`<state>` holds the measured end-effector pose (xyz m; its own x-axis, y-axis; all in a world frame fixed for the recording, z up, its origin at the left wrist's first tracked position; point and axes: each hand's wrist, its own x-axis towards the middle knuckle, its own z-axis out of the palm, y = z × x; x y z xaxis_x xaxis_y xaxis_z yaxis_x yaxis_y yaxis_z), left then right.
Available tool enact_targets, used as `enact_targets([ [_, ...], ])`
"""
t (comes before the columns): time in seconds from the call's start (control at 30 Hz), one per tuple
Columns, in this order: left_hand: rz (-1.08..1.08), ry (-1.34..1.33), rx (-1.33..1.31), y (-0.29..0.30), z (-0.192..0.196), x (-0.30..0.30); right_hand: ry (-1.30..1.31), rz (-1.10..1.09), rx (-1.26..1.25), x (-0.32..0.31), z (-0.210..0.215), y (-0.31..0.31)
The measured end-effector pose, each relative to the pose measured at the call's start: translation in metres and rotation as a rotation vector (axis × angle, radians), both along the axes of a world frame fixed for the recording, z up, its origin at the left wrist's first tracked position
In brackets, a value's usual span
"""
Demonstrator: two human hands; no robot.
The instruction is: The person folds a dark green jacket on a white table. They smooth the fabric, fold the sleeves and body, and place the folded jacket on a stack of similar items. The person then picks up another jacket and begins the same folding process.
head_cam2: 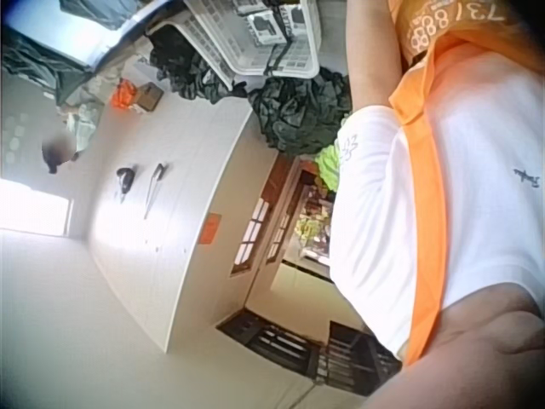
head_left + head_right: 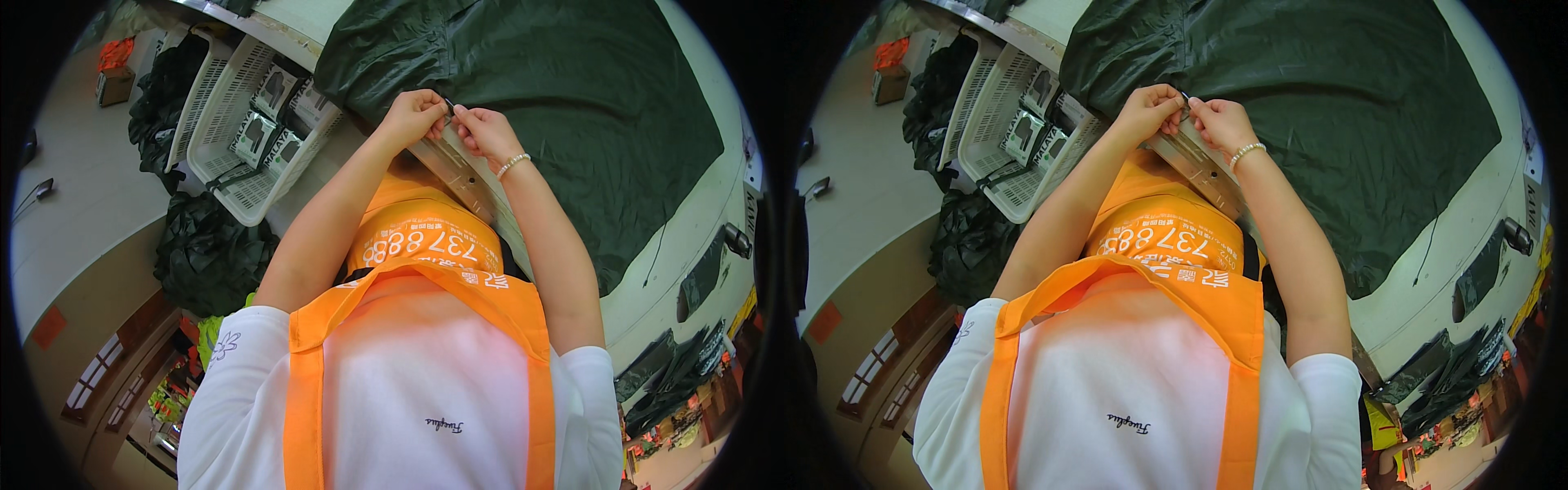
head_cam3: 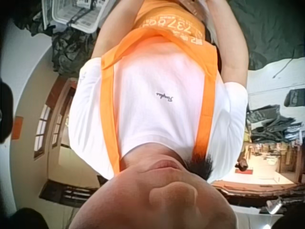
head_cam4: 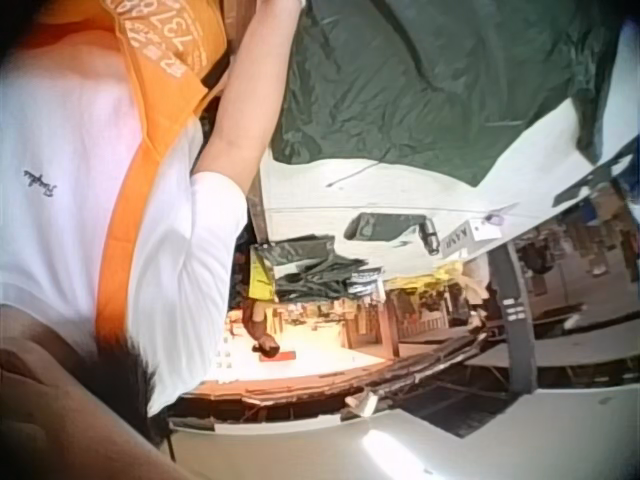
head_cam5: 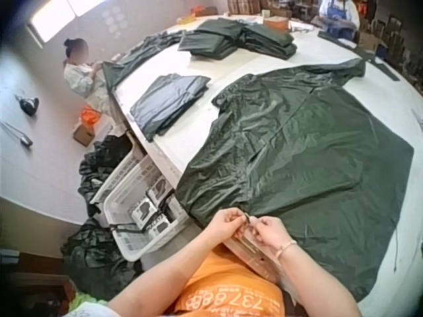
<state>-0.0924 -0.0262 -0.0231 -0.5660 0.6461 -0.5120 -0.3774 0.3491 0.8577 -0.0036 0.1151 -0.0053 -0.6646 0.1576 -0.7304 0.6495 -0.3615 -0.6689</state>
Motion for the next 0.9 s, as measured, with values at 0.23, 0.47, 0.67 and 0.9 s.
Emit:
enact_targets([
  [0.23,-0.013,-0.008,0.015,-0.006,0.003,0.0,-0.01,0.012,-0.005,-0.001,-0.003,0.004],
  [0.47,0.021,-0.032,-0.006,-0.02,0.009,-0.001,-0.004,0.135,-0.031,-0.007,0.006,0.011],
  [0.67,-0.127,0.099,-0.016,-0.035,0.015,0.01,-0.021,0.197,0.051,-0.016,0.011,0.012],
  [0.9,-0.14,0.287,-0.605,-0.195,0.019,0.021,0.037,0.077,-0.033,0.002,0.018,0.043],
])
